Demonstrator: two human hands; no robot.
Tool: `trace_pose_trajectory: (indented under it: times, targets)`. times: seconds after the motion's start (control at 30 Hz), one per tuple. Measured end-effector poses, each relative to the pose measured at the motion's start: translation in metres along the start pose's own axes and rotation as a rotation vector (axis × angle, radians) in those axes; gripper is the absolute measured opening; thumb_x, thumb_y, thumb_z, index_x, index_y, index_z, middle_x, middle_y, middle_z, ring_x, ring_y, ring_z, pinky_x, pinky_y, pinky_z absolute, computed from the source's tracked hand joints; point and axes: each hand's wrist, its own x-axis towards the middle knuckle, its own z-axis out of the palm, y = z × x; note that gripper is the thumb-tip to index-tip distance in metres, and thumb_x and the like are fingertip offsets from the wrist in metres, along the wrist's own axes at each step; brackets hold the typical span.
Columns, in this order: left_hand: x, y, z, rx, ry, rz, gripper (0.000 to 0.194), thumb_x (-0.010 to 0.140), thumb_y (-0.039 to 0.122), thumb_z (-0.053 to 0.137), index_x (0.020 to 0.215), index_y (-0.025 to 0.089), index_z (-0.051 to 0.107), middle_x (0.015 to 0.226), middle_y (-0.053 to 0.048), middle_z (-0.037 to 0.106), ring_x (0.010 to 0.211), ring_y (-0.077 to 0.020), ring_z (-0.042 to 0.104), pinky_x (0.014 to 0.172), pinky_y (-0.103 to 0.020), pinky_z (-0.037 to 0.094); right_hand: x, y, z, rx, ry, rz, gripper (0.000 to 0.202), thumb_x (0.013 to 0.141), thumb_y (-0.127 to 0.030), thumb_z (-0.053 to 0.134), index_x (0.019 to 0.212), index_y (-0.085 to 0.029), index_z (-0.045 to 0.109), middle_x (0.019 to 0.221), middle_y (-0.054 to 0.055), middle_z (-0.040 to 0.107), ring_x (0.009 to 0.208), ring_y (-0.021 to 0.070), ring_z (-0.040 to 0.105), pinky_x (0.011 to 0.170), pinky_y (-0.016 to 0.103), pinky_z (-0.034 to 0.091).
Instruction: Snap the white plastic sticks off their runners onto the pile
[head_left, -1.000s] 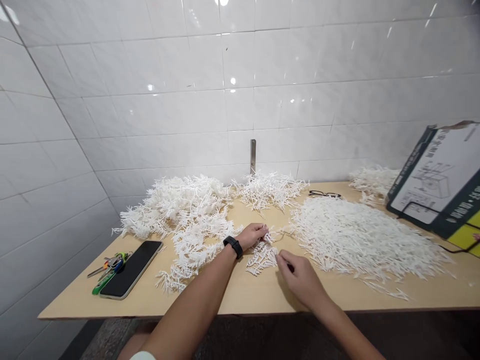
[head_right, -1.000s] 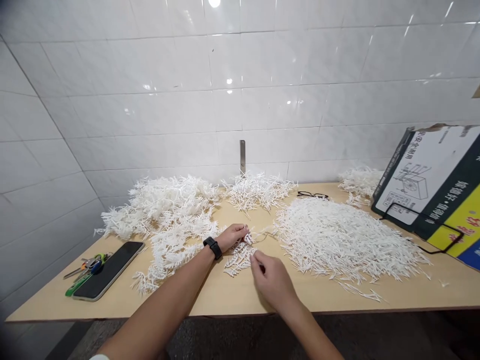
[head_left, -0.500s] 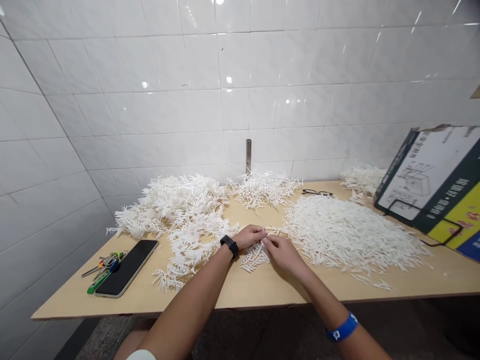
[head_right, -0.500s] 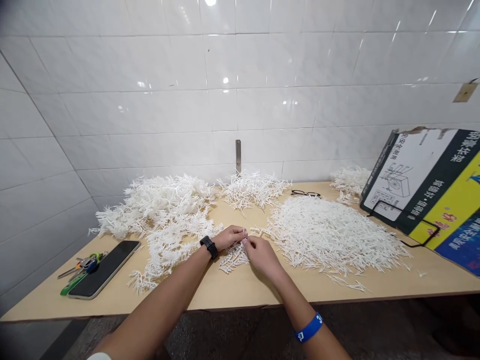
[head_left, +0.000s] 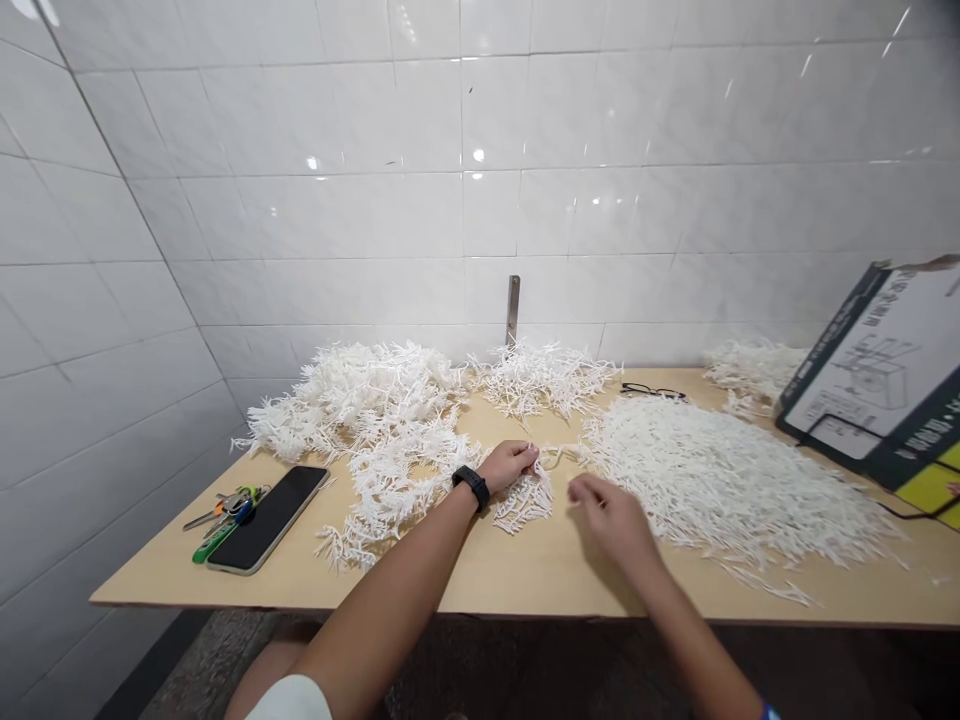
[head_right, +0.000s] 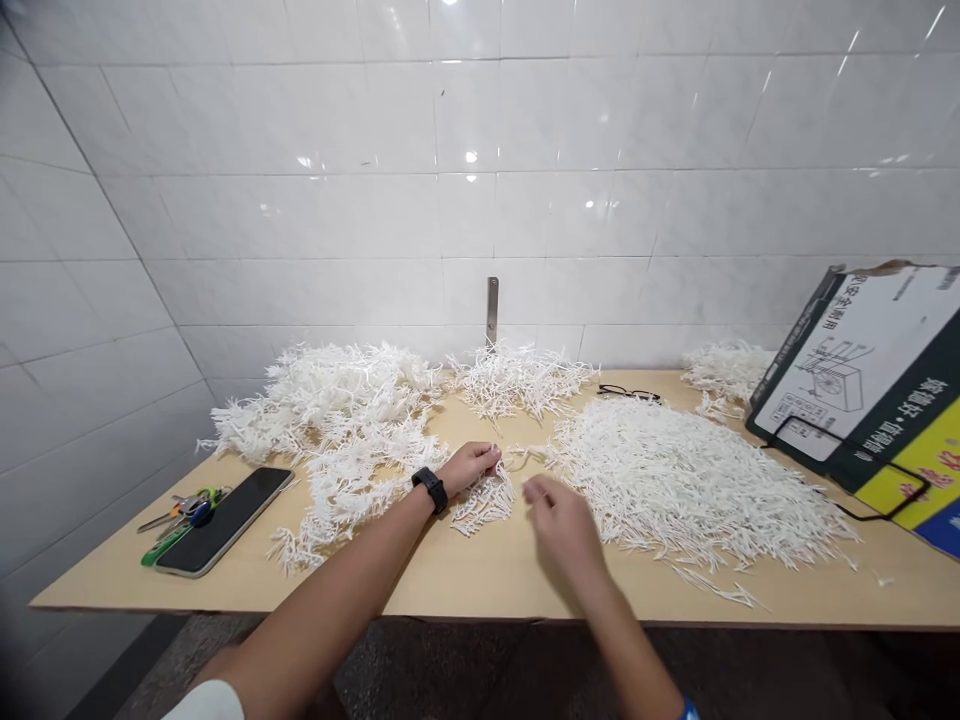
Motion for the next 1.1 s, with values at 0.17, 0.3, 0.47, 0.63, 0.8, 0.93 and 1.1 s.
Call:
trace_pose_trajectory:
  times: [0.17, 0.3, 0.47, 0.63, 0.8, 0.93, 1.1]
  targets:
    - [-0.004, 0.005, -0.002, -0.028, -0.056, 0.006, 0.050, 0.077, 0.062, 0.051, 0.062, 0.014, 0.053, 0.056, 0.003, 0.042, 0.051, -0.0075, 0.034, 0.053, -0.023, 0.027, 0.033, 0.024, -0.042, -0.381, 0.188, 0.198, 0.044, 0.083, -0.022, 0.040, 0.123, -0.018, 0.058, 0.112, 0.014, 0.066, 0.092, 0.0276, 0.061, 0.069, 0.034, 0.041]
    - [-0.004, 0.006, -0.002, 0.017, -0.103, 0.034, 0.051, 0.078, 0.061, 0.051, 0.065, 0.012, 0.059, 0.056, 0.003, 0.042, 0.053, -0.0081, 0.035, 0.054, -0.023, 0.027, 0.025, 0.002, -0.022, -0.255, 0.083, 0.112, 0.035, 0.089, -0.042, 0.039, 0.095, -0.020, 0.065, 0.091, 0.010, 0.069, 0.075, 0.0228, 0.060, 0.063, 0.031, 0.040]
    - [-0.005, 0.003, -0.001, 0.023, -0.116, 0.046, 0.052, 0.077, 0.063, 0.051, 0.062, 0.013, 0.055, 0.056, 0.002, 0.044, 0.054, -0.0083, 0.036, 0.054, -0.023, 0.030, 0.018, -0.018, 0.024, -0.123, -0.174, 0.033, 0.039, 0.087, -0.046, 0.040, 0.061, -0.020, 0.052, 0.059, 0.003, 0.059, 0.056, 0.0161, 0.049, 0.054, 0.026, 0.030]
    - [-0.001, -0.006, 0.000, 0.062, -0.055, 0.092, 0.047, 0.077, 0.057, 0.052, 0.060, 0.014, 0.054, 0.057, 0.001, 0.050, 0.056, -0.0091, 0.042, 0.058, -0.023, 0.034, -0.003, -0.026, 0.043, -0.118, 0.002, 0.063, 0.036, 0.087, -0.035, 0.038, 0.055, -0.019, 0.042, 0.051, 0.000, 0.050, 0.050, 0.0128, 0.039, 0.050, 0.026, 0.021]
    - [0.004, -0.009, -0.001, 0.002, 0.178, 0.068, 0.045, 0.081, 0.054, 0.047, 0.059, 0.015, 0.050, 0.054, 0.002, 0.045, 0.053, -0.0090, 0.038, 0.058, -0.024, 0.033, -0.033, -0.035, 0.047, -0.064, -0.068, -0.008, 0.037, 0.087, -0.036, 0.039, 0.054, -0.020, 0.043, 0.049, 0.000, 0.049, 0.048, 0.0126, 0.039, 0.050, 0.027, 0.022]
    - [0.003, -0.006, -0.001, 0.017, 0.043, 0.067, 0.047, 0.080, 0.057, 0.048, 0.059, 0.015, 0.052, 0.052, 0.003, 0.041, 0.052, -0.0086, 0.036, 0.056, -0.023, 0.030, -0.009, -0.005, 0.017, 0.009, -0.050, 0.092, 0.033, 0.090, -0.033, 0.034, 0.077, -0.019, 0.061, 0.067, 0.004, 0.063, 0.061, 0.0173, 0.055, 0.057, 0.026, 0.033]
    - [-0.001, -0.003, -0.002, 0.034, 0.012, 0.049, 0.050, 0.080, 0.060, 0.046, 0.062, 0.014, 0.054, 0.053, 0.003, 0.042, 0.050, -0.0080, 0.033, 0.052, -0.023, 0.026, 0.024, 0.016, -0.019, -0.281, 0.187, 0.185, 0.037, 0.084, -0.020, 0.042, 0.115, -0.011, 0.060, 0.099, 0.016, 0.066, 0.085, 0.0239, 0.060, 0.070, 0.030, 0.037]
